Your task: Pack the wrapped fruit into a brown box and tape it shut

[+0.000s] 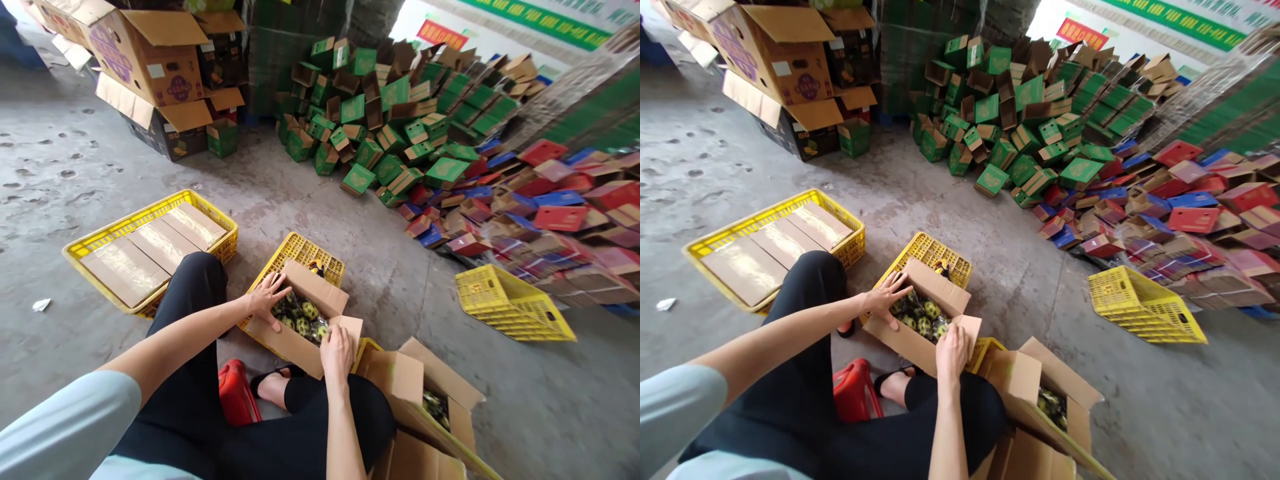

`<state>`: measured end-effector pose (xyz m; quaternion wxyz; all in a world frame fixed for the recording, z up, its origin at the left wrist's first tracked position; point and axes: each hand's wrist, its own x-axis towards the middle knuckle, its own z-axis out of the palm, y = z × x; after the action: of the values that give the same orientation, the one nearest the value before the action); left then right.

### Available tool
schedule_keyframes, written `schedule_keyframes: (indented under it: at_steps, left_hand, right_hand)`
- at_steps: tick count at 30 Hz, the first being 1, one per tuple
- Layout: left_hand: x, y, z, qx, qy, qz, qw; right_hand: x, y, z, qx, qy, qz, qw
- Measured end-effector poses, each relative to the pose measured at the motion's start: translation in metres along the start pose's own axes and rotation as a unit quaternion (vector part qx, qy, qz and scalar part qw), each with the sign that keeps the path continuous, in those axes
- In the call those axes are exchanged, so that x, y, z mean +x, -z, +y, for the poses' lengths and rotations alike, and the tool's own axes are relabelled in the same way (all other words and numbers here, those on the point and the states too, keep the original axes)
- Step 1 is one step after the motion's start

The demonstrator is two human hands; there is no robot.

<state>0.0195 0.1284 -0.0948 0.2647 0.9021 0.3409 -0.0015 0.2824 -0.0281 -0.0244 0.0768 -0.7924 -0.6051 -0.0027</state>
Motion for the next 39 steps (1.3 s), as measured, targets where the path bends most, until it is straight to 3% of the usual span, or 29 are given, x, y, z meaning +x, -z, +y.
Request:
schedule_keyframes:
  at_steps: [4, 10, 15, 20, 23, 25, 28, 30, 32, 34, 36, 39]
  left_hand:
    - [0.000, -0.003, -0.001, 0.004, 0.004, 0.011, 1.000]
    - [0.002, -0.008, -0.006, 0.010, -0.011, 0.029, 0.999]
    - [0.001, -0.005, -0.002, 0.013, 0.000, 0.021, 1.000]
    - [0.001, -0.002, 0.002, 0.015, 0.013, 0.010, 1.000]
    - [0.001, -0.003, 0.000, 0.011, 0.002, 0.025, 1.000]
    - [0.000, -0.004, -0.001, 0.010, -0.004, 0.029, 1.000]
    - [-0.004, -0.008, -0.001, 0.014, -0.012, 0.032, 0.999]
    - [-0.005, -0.012, -0.001, 0.021, -0.016, 0.045, 0.999]
    - [-0.006, -0.014, -0.001, 0.028, -0.010, 0.048, 0.998]
    - [-0.006, -0.016, -0.001, 0.032, -0.006, 0.041, 0.999]
    - [-0.007, -0.015, 0.000, 0.036, -0.001, 0.034, 0.999]
    - [-0.008, -0.015, 0.003, 0.041, 0.015, 0.028, 0.999]
  right_hand:
    - [0.015, 0.005, -0.016, -0.040, 0.029, -0.057, 0.997]
    - [0.035, -0.019, -0.050, -0.062, -0.008, -0.174, 0.983]
    - [0.036, -0.034, -0.048, -0.061, 0.033, -0.091, 0.993]
    - [0.032, -0.021, -0.029, 0.038, 0.029, -0.029, 0.998]
    - [0.031, 0.005, -0.002, 0.179, -0.002, 0.086, 0.980]
    - [0.029, 0.026, 0.032, 0.244, -0.105, 0.172, 0.949]
    - [0.018, 0.061, 0.103, 0.296, -0.245, 0.270, 0.883]
    - [0.003, 0.084, 0.154, 0.257, -0.303, 0.302, 0.867]
    - [-0.015, 0.105, 0.199, 0.189, -0.361, 0.314, 0.858]
    - [-0.029, 0.123, 0.231, 0.118, -0.408, 0.284, 0.859]
    - [-0.036, 0.135, 0.249, 0.065, -0.448, 0.242, 0.858]
    - [-0.039, 0.137, 0.251, 0.040, -0.468, 0.216, 0.856]
